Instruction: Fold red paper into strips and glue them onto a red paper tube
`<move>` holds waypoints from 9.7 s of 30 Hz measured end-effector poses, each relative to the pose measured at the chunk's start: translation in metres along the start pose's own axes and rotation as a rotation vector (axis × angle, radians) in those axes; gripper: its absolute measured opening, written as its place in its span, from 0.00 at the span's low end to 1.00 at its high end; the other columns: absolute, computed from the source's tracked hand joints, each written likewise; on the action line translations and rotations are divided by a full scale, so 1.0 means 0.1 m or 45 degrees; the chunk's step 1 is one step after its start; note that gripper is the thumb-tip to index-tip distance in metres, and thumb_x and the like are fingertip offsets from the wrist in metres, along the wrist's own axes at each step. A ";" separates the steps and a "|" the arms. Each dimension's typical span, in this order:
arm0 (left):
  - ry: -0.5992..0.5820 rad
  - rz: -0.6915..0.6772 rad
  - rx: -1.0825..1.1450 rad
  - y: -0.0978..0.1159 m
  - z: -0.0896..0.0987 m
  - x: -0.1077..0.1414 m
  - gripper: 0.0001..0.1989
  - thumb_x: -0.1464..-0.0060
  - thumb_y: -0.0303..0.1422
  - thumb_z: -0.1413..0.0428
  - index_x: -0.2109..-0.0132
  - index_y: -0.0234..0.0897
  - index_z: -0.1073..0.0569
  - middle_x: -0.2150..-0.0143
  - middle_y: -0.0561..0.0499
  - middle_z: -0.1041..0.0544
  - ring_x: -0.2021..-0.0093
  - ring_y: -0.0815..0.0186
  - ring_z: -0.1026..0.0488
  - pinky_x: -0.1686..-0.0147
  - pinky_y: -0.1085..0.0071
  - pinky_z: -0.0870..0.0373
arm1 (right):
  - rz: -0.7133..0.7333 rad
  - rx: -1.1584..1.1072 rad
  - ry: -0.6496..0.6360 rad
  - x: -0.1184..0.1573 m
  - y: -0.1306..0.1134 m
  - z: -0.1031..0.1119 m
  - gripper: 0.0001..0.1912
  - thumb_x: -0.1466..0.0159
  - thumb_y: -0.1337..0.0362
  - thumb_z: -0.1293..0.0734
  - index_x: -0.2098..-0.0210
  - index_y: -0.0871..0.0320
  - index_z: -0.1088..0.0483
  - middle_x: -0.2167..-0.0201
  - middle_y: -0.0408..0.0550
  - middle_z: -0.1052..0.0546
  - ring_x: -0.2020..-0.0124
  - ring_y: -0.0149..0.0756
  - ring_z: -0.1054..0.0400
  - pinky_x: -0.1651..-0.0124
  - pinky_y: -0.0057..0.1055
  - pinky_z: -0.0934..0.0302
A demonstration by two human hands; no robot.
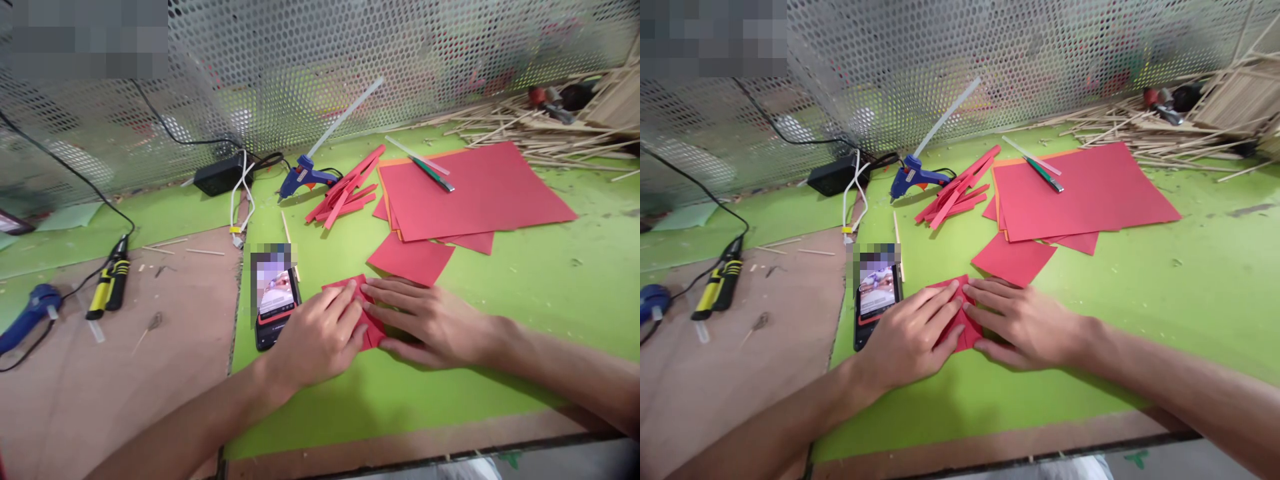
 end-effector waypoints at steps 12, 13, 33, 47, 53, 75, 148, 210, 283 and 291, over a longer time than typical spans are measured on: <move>-0.030 0.039 0.014 0.02 0.01 -0.03 0.14 0.34 0.33 0.43 0.50 0.25 0.20 0.45 0.33 0.17 0.46 0.50 0.20 0.45 0.58 0.20 | 0.191 -0.071 0.074 0.06 -0.06 0.04 0.13 0.29 0.69 0.34 0.49 0.67 0.21 0.47 0.62 0.17 0.41 0.50 0.22 0.39 0.46 0.25; -0.035 0.042 0.015 0.02 0.01 -0.03 0.15 0.33 0.34 0.43 0.50 0.25 0.20 0.45 0.33 0.17 0.47 0.50 0.20 0.45 0.58 0.19 | 0.195 -0.077 0.078 0.07 -0.07 0.05 0.13 0.29 0.69 0.34 0.49 0.67 0.21 0.47 0.62 0.17 0.42 0.50 0.22 0.39 0.46 0.25; -0.118 0.058 0.021 0.02 0.01 -0.03 0.23 0.32 0.44 0.44 0.47 0.26 0.20 0.42 0.31 0.19 0.43 0.47 0.21 0.41 0.54 0.22 | -0.056 0.177 -0.007 -0.10 0.01 0.02 0.18 0.25 0.64 0.37 0.44 0.71 0.24 0.45 0.64 0.19 0.43 0.55 0.23 0.41 0.51 0.25; -0.123 0.069 -0.012 0.04 0.02 -0.03 0.21 0.32 0.43 0.44 0.49 0.27 0.20 0.41 0.30 0.20 0.43 0.46 0.21 0.43 0.53 0.21 | 0.156 0.263 0.014 -0.06 -0.03 0.04 0.14 0.25 0.67 0.37 0.51 0.69 0.22 0.54 0.63 0.17 0.50 0.50 0.22 0.48 0.47 0.25; -0.119 0.048 -0.028 0.04 0.02 -0.02 0.20 0.33 0.42 0.44 0.49 0.28 0.20 0.41 0.31 0.20 0.44 0.47 0.21 0.44 0.54 0.21 | 0.213 0.167 0.032 0.05 -0.17 0.10 0.08 0.27 0.66 0.33 0.54 0.63 0.22 0.58 0.57 0.17 0.54 0.44 0.22 0.49 0.44 0.25; -0.098 0.051 -0.007 0.03 0.00 -0.02 0.23 0.35 0.45 0.43 0.49 0.27 0.20 0.41 0.31 0.20 0.44 0.47 0.21 0.43 0.54 0.21 | -0.060 0.140 0.101 -0.07 -0.09 -0.04 0.18 0.25 0.63 0.36 0.47 0.72 0.23 0.47 0.64 0.17 0.44 0.55 0.21 0.41 0.51 0.24; -0.206 -0.050 -0.046 -0.04 0.27 0.02 0.11 0.37 0.18 0.45 0.54 0.29 0.19 0.42 0.37 0.20 0.52 0.51 0.20 0.53 0.54 0.20 | 0.113 -0.076 -0.022 -0.03 0.06 0.02 0.12 0.25 0.61 0.35 0.53 0.64 0.25 0.44 0.62 0.20 0.40 0.55 0.25 0.38 0.53 0.28; -0.062 -0.189 0.075 -0.09 0.03 0.10 0.18 0.31 0.28 0.48 0.41 0.24 0.22 0.38 0.33 0.20 0.37 0.48 0.23 0.43 0.54 0.21 | -0.004 0.005 0.041 -0.06 0.03 -0.02 0.17 0.28 0.67 0.36 0.43 0.69 0.26 0.47 0.64 0.18 0.43 0.54 0.23 0.41 0.52 0.25; 0.027 -0.351 -0.015 -0.12 0.07 0.16 0.12 0.33 0.24 0.43 0.47 0.21 0.21 0.47 0.35 0.16 0.46 0.49 0.17 0.48 0.55 0.18 | -0.038 0.182 0.196 -0.18 0.02 -0.12 0.08 0.28 0.70 0.35 0.58 0.62 0.22 0.54 0.55 0.15 0.59 0.44 0.24 0.55 0.43 0.29; 0.000 -0.396 -0.011 -0.10 0.05 0.19 0.13 0.32 0.25 0.44 0.45 0.20 0.21 0.45 0.34 0.17 0.43 0.49 0.19 0.47 0.54 0.19 | -0.040 0.171 0.173 -0.19 0.02 -0.09 0.09 0.28 0.71 0.36 0.58 0.62 0.22 0.54 0.56 0.15 0.59 0.43 0.24 0.56 0.42 0.30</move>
Point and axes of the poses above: each hand's wrist, its own x-axis away from the middle knuckle, its own z-axis out of the back of the hand, y = z × x, the point moved 1 cm from there along -x, towards the middle knuckle
